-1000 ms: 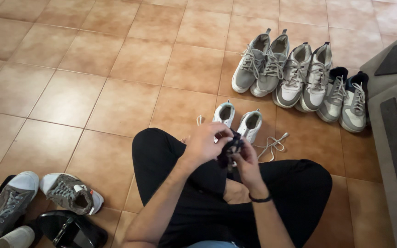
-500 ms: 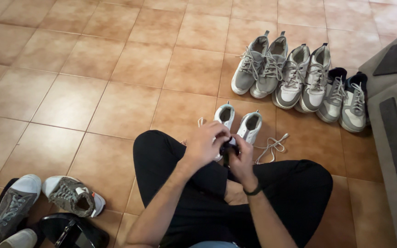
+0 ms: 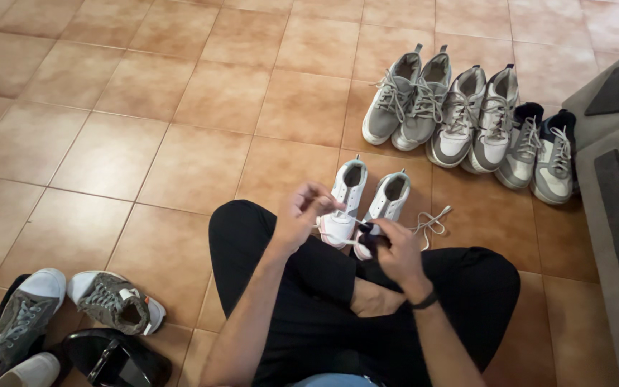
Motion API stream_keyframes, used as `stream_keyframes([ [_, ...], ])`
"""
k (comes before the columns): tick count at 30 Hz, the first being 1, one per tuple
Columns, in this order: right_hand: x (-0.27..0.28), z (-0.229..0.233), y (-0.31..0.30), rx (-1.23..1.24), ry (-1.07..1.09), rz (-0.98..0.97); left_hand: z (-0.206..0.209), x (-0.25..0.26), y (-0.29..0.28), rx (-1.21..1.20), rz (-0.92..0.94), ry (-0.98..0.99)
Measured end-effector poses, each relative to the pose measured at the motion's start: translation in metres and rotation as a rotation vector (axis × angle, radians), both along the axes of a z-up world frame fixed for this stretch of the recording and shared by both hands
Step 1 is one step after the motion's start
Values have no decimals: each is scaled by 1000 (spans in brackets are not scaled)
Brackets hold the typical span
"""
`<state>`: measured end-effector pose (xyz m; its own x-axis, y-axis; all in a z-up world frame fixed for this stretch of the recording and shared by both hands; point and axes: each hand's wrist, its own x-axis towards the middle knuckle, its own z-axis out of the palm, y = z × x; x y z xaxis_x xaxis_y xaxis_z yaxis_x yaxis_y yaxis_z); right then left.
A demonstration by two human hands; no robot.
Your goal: The person sits on the floor and cleans a pair of white sneakers using a small cloth. They wipe the exterior surfaces of both shoes, including the sides, toe, and heel, handling them one at a time.
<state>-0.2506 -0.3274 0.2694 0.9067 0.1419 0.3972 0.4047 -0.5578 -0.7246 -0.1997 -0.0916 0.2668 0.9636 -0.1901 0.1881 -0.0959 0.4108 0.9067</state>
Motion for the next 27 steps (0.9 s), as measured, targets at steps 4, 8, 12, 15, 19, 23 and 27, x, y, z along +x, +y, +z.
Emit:
stream_keyframes([
  [4, 12, -14, -45, -219, -120, -155, 14, 2, 33, -218, 316, 17],
  [8, 20, -24, -113, -415, -197, -287, 26, 1, 104, -185, 583, -44],
  [12, 20, -31, -182, -562, -237, -421, 18, -6, 209, -270, 786, -84],
  [15, 12, -38, -238, -640, -258, -508, -1, -19, 293, -202, 1026, 55],
  [19, -3, -62, -314, -685, -249, -625, -30, -50, 390, -202, 1240, 197],
  [23, -11, -76, -376, -839, -251, -762, -56, -66, 443, -98, 1368, 243],
  [27, -22, -66, -407, -852, -151, -924, -47, -71, 465, -195, 1575, 257],
])
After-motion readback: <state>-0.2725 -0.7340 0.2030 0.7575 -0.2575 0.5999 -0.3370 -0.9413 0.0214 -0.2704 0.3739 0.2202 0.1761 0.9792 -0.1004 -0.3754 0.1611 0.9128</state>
